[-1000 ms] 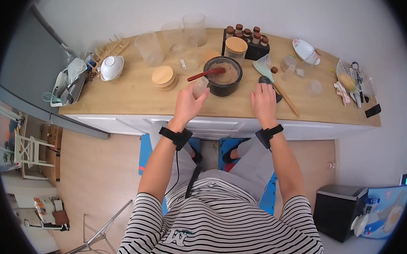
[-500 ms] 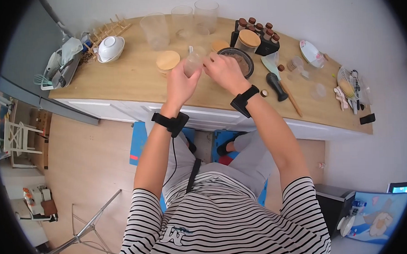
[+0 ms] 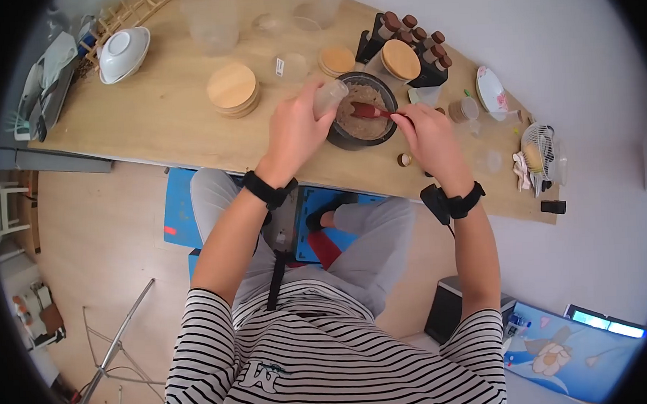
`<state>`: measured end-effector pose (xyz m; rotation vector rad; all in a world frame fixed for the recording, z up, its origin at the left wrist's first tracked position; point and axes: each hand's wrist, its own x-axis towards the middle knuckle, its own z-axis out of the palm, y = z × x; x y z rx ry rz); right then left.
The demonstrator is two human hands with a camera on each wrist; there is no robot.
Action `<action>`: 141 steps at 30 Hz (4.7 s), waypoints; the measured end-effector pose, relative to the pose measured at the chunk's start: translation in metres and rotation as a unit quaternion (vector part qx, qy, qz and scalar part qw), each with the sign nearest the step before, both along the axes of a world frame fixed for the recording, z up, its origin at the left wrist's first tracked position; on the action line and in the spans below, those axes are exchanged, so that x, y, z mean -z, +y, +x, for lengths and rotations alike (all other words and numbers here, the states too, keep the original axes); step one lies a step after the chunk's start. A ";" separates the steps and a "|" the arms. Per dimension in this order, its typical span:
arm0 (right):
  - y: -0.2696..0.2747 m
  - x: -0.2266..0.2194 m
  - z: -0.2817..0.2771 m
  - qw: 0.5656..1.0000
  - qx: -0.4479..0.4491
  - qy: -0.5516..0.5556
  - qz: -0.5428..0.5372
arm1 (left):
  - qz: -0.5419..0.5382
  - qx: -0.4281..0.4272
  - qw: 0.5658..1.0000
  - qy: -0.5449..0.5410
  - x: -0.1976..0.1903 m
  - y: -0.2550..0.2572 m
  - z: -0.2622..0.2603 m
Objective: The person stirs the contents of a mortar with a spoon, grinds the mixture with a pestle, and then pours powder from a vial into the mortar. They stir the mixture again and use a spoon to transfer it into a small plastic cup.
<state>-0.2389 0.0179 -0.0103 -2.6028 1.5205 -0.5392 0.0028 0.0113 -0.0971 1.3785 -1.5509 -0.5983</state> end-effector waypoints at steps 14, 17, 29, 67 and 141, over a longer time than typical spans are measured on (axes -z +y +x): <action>0.005 -0.001 0.006 0.998 -0.008 0.056 0.023 | 0.033 0.027 0.998 -0.040 0.005 0.000 -0.007; 0.009 -0.007 0.009 0.998 0.011 0.043 -0.048 | 0.036 0.015 0.999 -0.027 0.000 0.000 -0.007; 0.027 0.008 0.012 0.990 0.009 0.081 -0.119 | 0.048 -0.007 0.999 0.003 0.015 -0.009 -0.010; 0.031 -0.001 0.015 0.984 0.060 0.148 -0.074 | 0.083 -0.011 0.996 0.007 0.017 -0.012 -0.016; 0.012 -0.008 -0.001 0.971 0.064 0.183 -0.140 | -0.159 0.155 0.842 -0.491 -0.054 -0.034 0.013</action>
